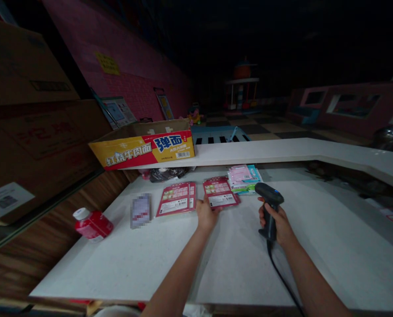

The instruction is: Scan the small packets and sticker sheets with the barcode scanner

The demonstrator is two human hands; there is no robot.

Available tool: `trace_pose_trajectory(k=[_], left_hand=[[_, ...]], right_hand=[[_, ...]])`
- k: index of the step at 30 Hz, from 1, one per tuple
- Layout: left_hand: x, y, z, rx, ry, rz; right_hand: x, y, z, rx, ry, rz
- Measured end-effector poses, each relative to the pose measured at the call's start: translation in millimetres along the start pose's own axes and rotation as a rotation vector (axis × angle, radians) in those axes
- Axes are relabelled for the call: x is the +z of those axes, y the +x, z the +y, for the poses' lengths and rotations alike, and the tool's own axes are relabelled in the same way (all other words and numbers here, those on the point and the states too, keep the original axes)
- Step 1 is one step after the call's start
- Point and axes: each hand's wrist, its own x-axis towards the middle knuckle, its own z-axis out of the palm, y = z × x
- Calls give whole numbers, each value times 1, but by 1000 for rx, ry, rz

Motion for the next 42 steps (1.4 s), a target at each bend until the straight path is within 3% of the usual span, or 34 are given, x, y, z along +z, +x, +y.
trace_pose_trajectory(k=[5,14,18,22,24,28,31,36,42], left_hand=[[3,-7,12,-25,241,-45],[8,-11,28,-38,346,-41],[2,-21,28,76,321,-9],[-24,-21,10,213,251,80],[-44,-16,-5,155,281,135],[-88,-6,-42,-124,436,227],[-113,-4,-64,-265,514,217],[-126,-4,-83,-370,523,93],[-132,-1,-89,-347,490,156]], right_hand=[[1,-1,-1,-4,7,6],[2,-2,-2,34,21,-10],[2,-6,-3,53,36,-19],[2,-9,-4,58,44,-11],[1,-10,-4,71,47,-2],[-4,-8,-2,89,49,-15],[-7,-5,0,99,59,-30],[-6,-7,0,115,67,-29],[-1,-11,-2,86,64,5]])
